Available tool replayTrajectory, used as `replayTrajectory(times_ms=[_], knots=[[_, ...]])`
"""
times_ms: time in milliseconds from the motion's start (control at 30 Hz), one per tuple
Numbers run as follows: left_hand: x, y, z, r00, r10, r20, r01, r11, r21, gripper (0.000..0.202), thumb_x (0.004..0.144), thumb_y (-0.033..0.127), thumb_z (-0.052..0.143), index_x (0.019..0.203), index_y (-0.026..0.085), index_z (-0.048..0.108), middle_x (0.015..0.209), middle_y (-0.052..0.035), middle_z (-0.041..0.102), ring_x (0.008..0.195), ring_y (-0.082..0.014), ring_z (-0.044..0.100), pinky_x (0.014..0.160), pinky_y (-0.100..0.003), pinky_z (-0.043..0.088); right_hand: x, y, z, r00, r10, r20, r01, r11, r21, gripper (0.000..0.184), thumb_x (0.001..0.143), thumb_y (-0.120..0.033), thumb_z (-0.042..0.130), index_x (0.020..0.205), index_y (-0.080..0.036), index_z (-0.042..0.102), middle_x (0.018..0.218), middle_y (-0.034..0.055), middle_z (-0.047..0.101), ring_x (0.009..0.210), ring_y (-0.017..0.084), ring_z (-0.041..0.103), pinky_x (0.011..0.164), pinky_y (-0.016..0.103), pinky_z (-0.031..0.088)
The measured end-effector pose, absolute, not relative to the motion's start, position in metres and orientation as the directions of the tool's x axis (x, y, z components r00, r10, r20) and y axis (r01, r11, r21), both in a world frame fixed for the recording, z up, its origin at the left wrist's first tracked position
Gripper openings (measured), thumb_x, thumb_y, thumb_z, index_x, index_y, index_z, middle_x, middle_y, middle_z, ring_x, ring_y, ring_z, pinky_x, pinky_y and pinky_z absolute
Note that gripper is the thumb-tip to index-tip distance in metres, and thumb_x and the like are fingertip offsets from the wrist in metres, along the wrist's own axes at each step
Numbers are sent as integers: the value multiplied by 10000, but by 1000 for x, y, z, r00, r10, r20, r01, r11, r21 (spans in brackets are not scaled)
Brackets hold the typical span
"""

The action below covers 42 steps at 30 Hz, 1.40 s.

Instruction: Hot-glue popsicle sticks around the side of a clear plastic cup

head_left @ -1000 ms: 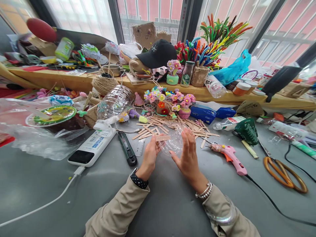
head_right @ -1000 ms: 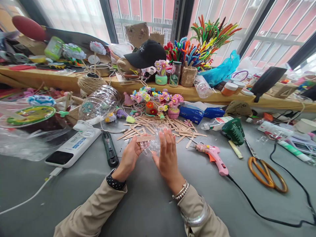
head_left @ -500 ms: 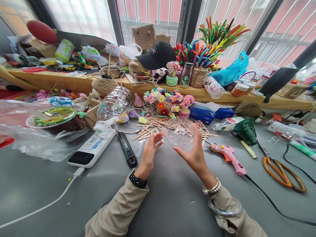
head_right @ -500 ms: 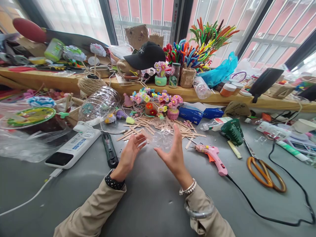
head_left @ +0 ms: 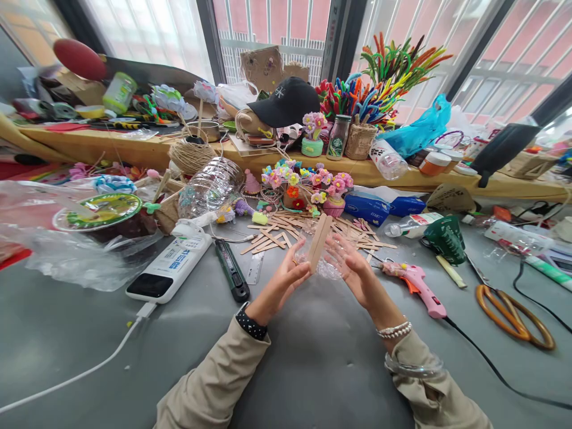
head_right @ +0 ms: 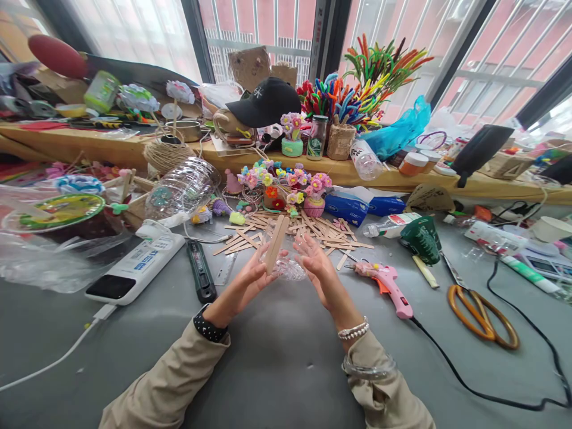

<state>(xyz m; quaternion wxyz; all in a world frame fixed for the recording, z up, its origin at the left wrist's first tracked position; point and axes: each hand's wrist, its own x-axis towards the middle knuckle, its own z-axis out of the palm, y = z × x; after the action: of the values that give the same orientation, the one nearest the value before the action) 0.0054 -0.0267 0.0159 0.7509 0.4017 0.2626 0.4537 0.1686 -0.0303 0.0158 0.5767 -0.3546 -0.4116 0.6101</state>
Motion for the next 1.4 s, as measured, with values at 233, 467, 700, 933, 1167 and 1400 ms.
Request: replayTrajectory(times_ms=[233,467,700,933,1167,1400], knots=[[10,-22,5,224,974,-38,-301,107,947,879,581,304,719,1298,255,214,1301,-142,335,1214,-310,330,990,-462,267,158,-31,12,40,997,63,-250,71,-966,901,547,-511,667,1305,-243,261,1391,105,272,1252,258,296,989,455,284],[16,-24,-4,237,972,10,-187,35,982,1020,530,303,750,1311,237,98,1326,-176,230,1247,-299,258,991,-459,266,149,-34,11,97,993,73,-171,89,-981,890,578,-439,676,1317,-226,229,1377,111,293,1233,243,325,984,411,301],[8,-21,9,102,993,-63,-411,100,906,930,572,319,726,1293,263,143,1237,-121,379,1155,-255,406,978,-419,304,164,-29,9,199,969,145,-154,177,-972,471,737,-377,488,1186,-261,408,1272,60,435,1170,192,394,931,386,351],[-4,-15,21,23,999,44,-718,-14,696,523,662,327,644,1124,235,418,1044,-40,527,1119,-209,450,989,-420,317,180,-19,-7,383,900,208,214,133,-968,119,673,-241,466,711,-185,564,706,7,556,697,142,510,681,295,416],[-18,-8,31,57,998,-5,-856,51,515,540,674,428,574,1112,152,423,1105,-137,520,1115,-273,474,957,-407,374,172,-20,-5,270,937,221,329,126,-936,188,722,-325,514,813,-174,580,680,12,591,653,146,549,652,284,413],[-22,-10,37,162,987,-21,-881,154,447,558,681,468,526,1111,131,415,1124,-168,513,1122,-293,470,944,-410,385,144,-14,-7,-93,925,367,750,308,-585,187,805,-293,454,717,-191,583,716,32,623,718,166,531,694,301,415]])
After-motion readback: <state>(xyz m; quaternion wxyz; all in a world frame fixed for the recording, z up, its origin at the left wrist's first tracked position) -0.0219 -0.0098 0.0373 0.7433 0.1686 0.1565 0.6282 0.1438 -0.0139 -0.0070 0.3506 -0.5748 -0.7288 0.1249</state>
